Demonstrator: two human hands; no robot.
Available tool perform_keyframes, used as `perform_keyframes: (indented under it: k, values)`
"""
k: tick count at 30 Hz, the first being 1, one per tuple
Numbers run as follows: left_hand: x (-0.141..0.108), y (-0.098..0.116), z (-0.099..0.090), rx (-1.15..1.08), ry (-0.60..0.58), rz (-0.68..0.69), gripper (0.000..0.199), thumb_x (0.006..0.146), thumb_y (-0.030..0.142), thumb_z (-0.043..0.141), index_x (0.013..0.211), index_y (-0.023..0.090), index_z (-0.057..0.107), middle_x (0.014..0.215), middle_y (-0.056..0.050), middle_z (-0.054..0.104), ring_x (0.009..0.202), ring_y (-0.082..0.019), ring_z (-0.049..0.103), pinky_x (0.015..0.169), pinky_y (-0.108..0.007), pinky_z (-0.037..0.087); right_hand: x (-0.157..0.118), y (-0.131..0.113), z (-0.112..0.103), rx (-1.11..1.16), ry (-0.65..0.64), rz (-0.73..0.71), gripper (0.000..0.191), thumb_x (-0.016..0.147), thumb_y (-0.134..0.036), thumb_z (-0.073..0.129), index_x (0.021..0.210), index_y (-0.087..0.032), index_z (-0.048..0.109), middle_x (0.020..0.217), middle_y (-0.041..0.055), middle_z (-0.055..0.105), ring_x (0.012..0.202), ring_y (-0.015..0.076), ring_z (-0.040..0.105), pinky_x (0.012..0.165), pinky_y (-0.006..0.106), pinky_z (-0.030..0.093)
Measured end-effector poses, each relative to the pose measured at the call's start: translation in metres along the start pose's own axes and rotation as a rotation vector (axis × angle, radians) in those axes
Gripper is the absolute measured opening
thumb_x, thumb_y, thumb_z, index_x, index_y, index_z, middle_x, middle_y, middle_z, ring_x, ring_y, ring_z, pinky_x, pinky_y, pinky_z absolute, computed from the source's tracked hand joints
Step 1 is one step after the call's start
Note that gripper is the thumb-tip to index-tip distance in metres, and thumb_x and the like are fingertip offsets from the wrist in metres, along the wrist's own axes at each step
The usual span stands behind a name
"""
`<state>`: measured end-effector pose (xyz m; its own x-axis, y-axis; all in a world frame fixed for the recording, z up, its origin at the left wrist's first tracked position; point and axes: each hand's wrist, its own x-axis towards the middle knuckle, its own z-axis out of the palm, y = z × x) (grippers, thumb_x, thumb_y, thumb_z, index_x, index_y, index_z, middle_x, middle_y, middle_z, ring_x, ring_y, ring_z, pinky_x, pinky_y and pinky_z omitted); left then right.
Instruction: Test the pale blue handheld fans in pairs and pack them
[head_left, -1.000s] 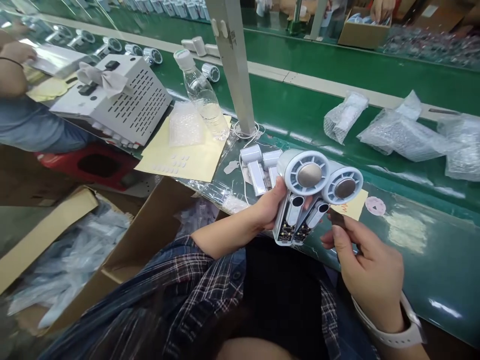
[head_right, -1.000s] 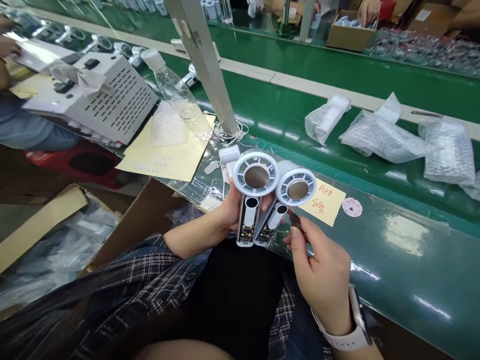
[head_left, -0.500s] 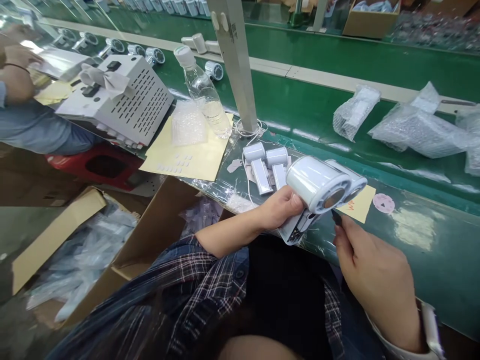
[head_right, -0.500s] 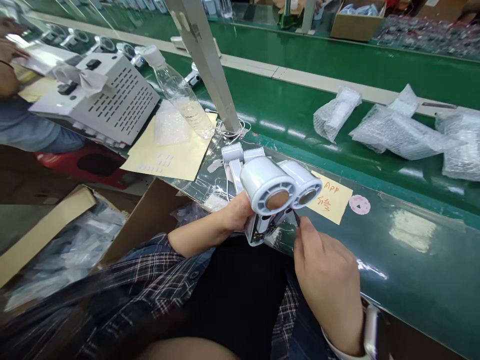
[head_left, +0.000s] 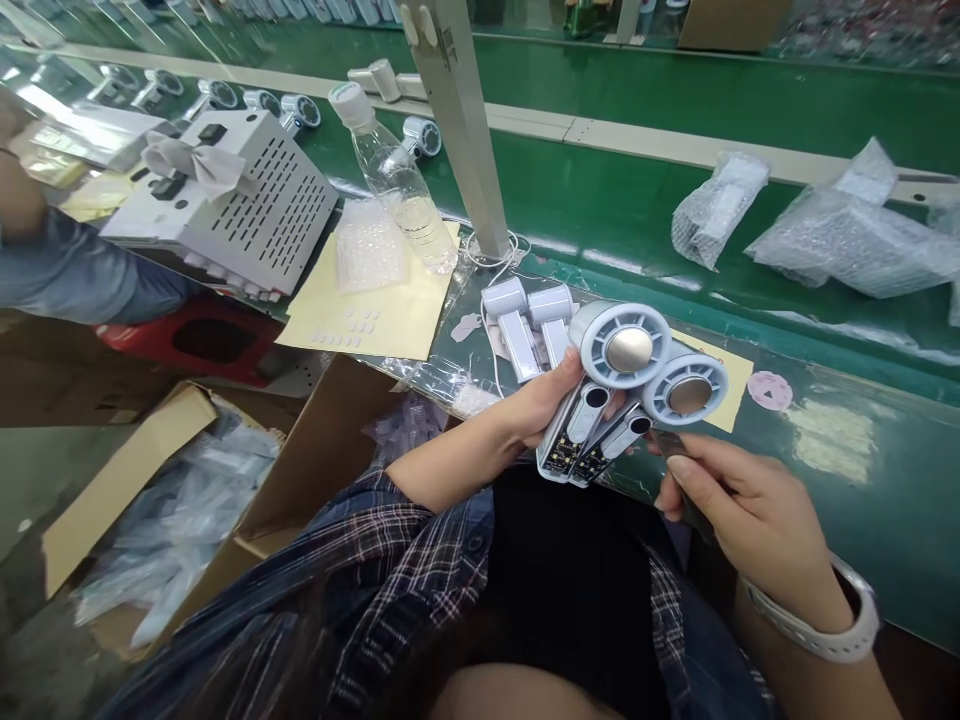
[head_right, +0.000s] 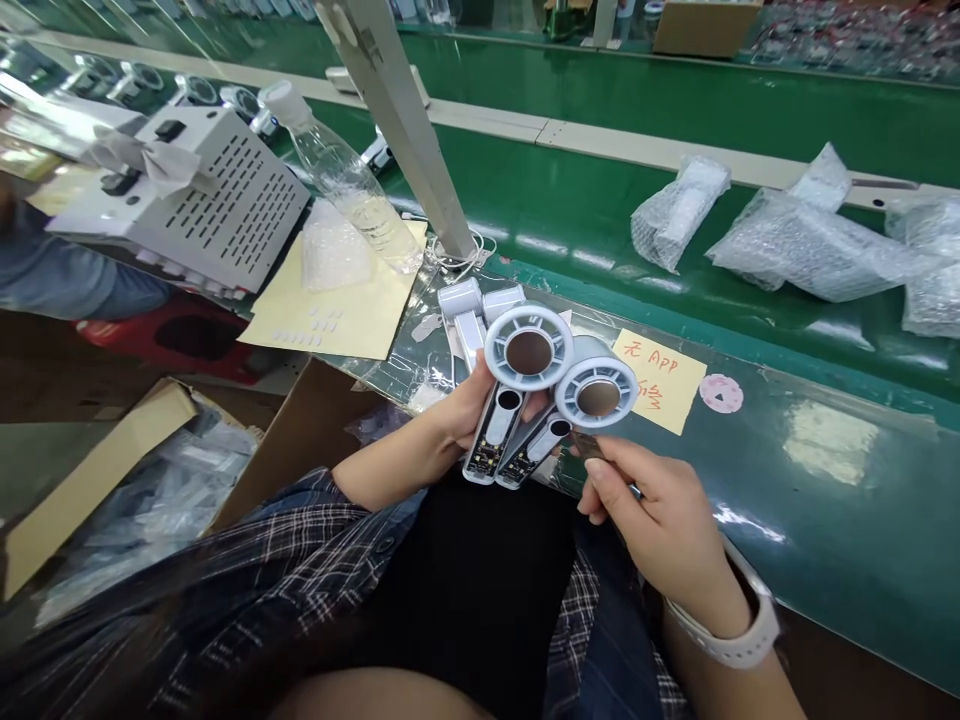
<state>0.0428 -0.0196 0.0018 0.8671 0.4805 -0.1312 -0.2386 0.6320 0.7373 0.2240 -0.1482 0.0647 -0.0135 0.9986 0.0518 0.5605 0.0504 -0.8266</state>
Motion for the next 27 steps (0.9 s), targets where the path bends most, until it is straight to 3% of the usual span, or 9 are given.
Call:
perform_keyframes:
  k: [4,8,11,15,18,20,24,27]
  values:
    - [0.0,0.002,0.004,0.058,0.066,0.05,0.085,0.061,0.099,0.073,0.075,0.015,0.066,0.068,-0.004,0.064,0.055,-0.013,0.056,0.052,-0.025,0.048,-0.006,0.001,0.008,-0.188,0.182,0.032,0.03,0.1,-0.032,0.056,0.071,-0.025,0.065,0.055,-0.0014,0.069,0.044,0.0167,0.066,0.047,0.028,0.044]
    - [0.002,0.001,0.001,-0.074,-0.042,-0.003,0.085,0.061,0.102,0.068,0.07,0.017,0.064,0.067,-0.004,0.065,0.061,-0.018,0.066,0.06,-0.03,0.057,-0.008,0.016,0.005,0.166,0.007,0.058,0.029,0.105,-0.034,0.058,0.084,-0.024,0.074,0.057,-0.0019,0.071,0.046,0.0157,0.067,0.05,0.026,0.051]
    - [0.006,-0.001,-0.004,-0.164,-0.11,-0.079,0.083,0.061,0.1,0.07,0.072,0.018,0.064,0.071,-0.006,0.071,0.065,-0.023,0.072,0.063,-0.035,0.062,-0.005,0.024,0.006,0.334,0.026,0.052,0.024,0.107,-0.037,0.061,0.101,-0.022,0.078,0.059,-0.0014,0.073,0.047,0.0166,0.068,0.051,0.026,0.055]
    - [0.012,-0.005,-0.008,-0.154,-0.1,-0.058,0.082,0.061,0.097,0.074,0.074,0.017,0.065,0.08,-0.009,0.076,0.078,-0.024,0.076,0.073,-0.034,0.064,-0.002,-0.001,0.02,0.12,0.014,-0.16,0.03,0.108,-0.034,0.056,0.089,-0.024,0.076,0.06,-0.0014,0.074,0.05,0.0168,0.069,0.054,0.028,0.054]
    - [0.014,-0.003,-0.007,-0.167,-0.084,-0.037,0.081,0.063,0.094,0.077,0.075,0.016,0.064,0.09,-0.014,0.079,0.086,-0.025,0.078,0.075,-0.033,0.064,-0.008,-0.017,0.026,-0.033,0.073,-0.305,0.027,0.108,-0.027,0.052,0.1,-0.024,0.077,0.069,-0.0015,0.078,0.061,0.0175,0.074,0.063,0.03,0.057]
    - [0.013,0.002,-0.007,-0.177,-0.086,0.017,0.081,0.065,0.096,0.074,0.075,0.017,0.061,0.094,-0.015,0.08,0.087,-0.027,0.078,0.074,-0.033,0.063,-0.009,-0.007,0.019,-0.091,0.163,-0.257,0.026,0.108,-0.029,0.053,0.105,-0.025,0.078,0.075,-0.0012,0.081,0.066,0.0178,0.077,0.066,0.029,0.058]
    - [0.006,0.018,-0.006,-0.166,-0.031,0.179,0.081,0.062,0.097,0.073,0.071,0.018,0.057,0.089,-0.015,0.079,0.098,-0.033,0.079,0.081,-0.039,0.065,0.012,0.038,-0.017,-0.12,0.291,0.094,0.034,0.103,-0.047,0.058,0.087,-0.024,0.076,0.078,0.0054,0.083,0.062,0.0215,0.075,0.06,0.032,0.057]
    - [0.0,0.022,-0.002,-0.204,0.031,0.229,0.082,0.061,0.098,0.074,0.07,0.018,0.056,0.083,-0.014,0.077,0.095,-0.034,0.08,0.08,-0.042,0.066,0.037,0.042,-0.028,-0.093,0.302,0.207,0.037,0.097,-0.052,0.06,0.081,-0.022,0.073,0.079,0.0092,0.082,0.066,0.0244,0.075,0.061,0.034,0.056]
